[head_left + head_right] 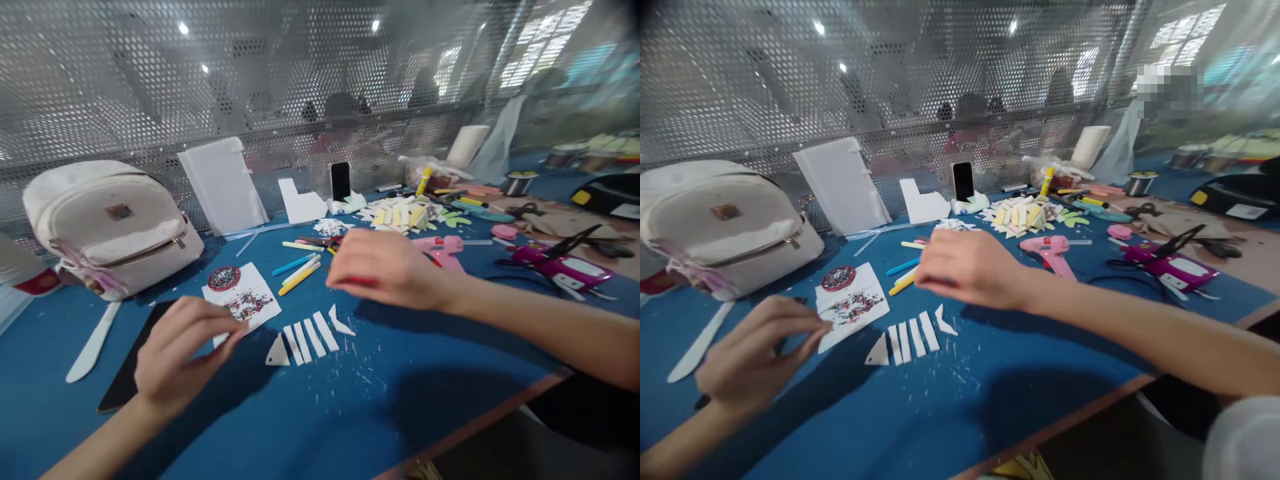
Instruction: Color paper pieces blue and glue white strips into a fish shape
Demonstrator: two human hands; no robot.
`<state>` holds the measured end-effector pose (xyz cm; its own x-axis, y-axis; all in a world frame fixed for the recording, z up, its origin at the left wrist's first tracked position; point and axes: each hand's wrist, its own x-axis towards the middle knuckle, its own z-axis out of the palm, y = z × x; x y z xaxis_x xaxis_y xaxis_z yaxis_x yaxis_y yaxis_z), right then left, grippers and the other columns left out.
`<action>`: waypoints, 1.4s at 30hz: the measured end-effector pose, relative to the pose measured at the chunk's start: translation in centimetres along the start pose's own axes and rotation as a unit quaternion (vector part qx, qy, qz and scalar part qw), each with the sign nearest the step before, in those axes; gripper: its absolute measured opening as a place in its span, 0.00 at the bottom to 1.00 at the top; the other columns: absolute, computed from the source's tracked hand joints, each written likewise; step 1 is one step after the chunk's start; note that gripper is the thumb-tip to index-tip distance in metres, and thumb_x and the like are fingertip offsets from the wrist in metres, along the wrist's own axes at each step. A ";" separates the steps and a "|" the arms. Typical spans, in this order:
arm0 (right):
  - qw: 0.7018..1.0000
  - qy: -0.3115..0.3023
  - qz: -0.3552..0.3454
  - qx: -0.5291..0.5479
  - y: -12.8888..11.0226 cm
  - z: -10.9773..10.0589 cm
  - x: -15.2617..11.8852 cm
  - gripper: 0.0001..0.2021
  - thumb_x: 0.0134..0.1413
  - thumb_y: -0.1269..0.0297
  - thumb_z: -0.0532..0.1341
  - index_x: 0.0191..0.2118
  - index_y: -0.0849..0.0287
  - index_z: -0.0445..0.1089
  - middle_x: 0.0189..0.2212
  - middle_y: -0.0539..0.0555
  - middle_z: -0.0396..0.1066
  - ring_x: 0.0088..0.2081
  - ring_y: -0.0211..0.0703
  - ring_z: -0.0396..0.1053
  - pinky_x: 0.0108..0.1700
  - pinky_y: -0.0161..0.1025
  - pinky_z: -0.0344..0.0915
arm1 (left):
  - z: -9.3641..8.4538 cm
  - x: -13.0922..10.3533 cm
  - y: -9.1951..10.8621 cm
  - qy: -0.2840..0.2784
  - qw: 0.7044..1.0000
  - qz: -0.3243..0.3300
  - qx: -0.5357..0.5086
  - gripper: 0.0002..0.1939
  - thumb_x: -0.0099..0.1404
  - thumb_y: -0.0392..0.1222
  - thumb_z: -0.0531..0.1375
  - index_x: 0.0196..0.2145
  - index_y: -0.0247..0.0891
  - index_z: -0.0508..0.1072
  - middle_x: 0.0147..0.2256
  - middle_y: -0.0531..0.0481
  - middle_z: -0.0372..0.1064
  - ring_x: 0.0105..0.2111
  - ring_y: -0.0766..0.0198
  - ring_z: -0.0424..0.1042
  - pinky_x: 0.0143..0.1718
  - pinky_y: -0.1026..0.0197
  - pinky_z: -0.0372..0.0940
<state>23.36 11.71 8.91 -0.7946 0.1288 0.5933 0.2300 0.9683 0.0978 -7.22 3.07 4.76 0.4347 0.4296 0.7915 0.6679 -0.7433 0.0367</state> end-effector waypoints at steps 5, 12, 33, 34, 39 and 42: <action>0.995 -0.036 -0.046 -0.077 -1.1 2.8 -5.1 0.08 0.65 0.72 0.55 0.38 0.62 0.72 0.34 0.54 0.74 0.37 0.42 0.66 0.40 0.39 0.64 | 2.3 -2.8 -0.1 -0.092 0.991 0.079 0.053 0.08 0.64 0.29 0.64 0.39 0.39 0.74 0.32 0.54 0.75 0.29 0.67 0.72 0.38 0.58 0.62; 0.997 -0.082 0.012 -0.007 0.5 5.0 -7.2 0.09 0.66 0.70 0.55 0.38 0.60 0.72 0.33 0.53 0.73 0.36 0.41 0.65 0.39 0.37 0.60 | 3.9 -4.1 -0.4 -0.164 0.979 0.087 0.079 0.08 0.69 0.30 0.56 0.42 0.37 0.73 0.37 0.50 0.75 0.34 0.63 0.72 0.42 0.55 0.59; 0.987 -0.134 0.073 0.050 0.7 6.0 -7.7 0.15 0.70 0.68 0.48 0.38 0.60 0.72 0.33 0.53 0.72 0.34 0.42 0.61 0.35 0.38 0.55 | 3.8 -5.2 -0.3 -0.172 0.975 0.110 0.087 0.15 0.70 0.28 0.51 0.43 0.35 0.76 0.39 0.47 0.77 0.38 0.56 0.71 0.46 0.49 0.58; 0.987 -0.135 0.071 0.044 0.6 6.1 -7.7 0.15 0.70 0.68 0.48 0.37 0.60 0.71 0.32 0.53 0.72 0.34 0.42 0.61 0.35 0.38 0.55 | 3.7 -5.2 -0.2 -0.169 0.975 0.115 0.089 0.15 0.70 0.28 0.51 0.43 0.35 0.76 0.39 0.47 0.77 0.38 0.56 0.71 0.45 0.49 0.58; 0.988 -0.136 0.067 0.032 0.6 6.2 -7.7 0.14 0.69 0.69 0.49 0.37 0.60 0.71 0.32 0.53 0.72 0.34 0.42 0.61 0.35 0.38 0.55 | 3.8 -5.4 -0.1 -0.168 0.974 0.120 0.091 0.15 0.70 0.28 0.51 0.42 0.38 0.76 0.40 0.48 0.78 0.37 0.57 0.72 0.46 0.49 0.59; 0.988 -0.137 0.067 0.028 0.6 6.2 -7.6 0.14 0.69 0.68 0.49 0.36 0.60 0.71 0.32 0.53 0.72 0.34 0.42 0.62 0.35 0.38 0.56 | 4.0 -5.4 -0.1 -0.169 0.975 0.111 0.094 0.15 0.70 0.28 0.51 0.43 0.39 0.76 0.39 0.48 0.77 0.37 0.57 0.72 0.46 0.49 0.58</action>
<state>26.06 12.63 -0.51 -0.8830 0.3026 0.3588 0.3184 0.9478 -0.0157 -7.23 2.85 -1.95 0.7343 0.4370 0.5194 0.6200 -0.7433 -0.2511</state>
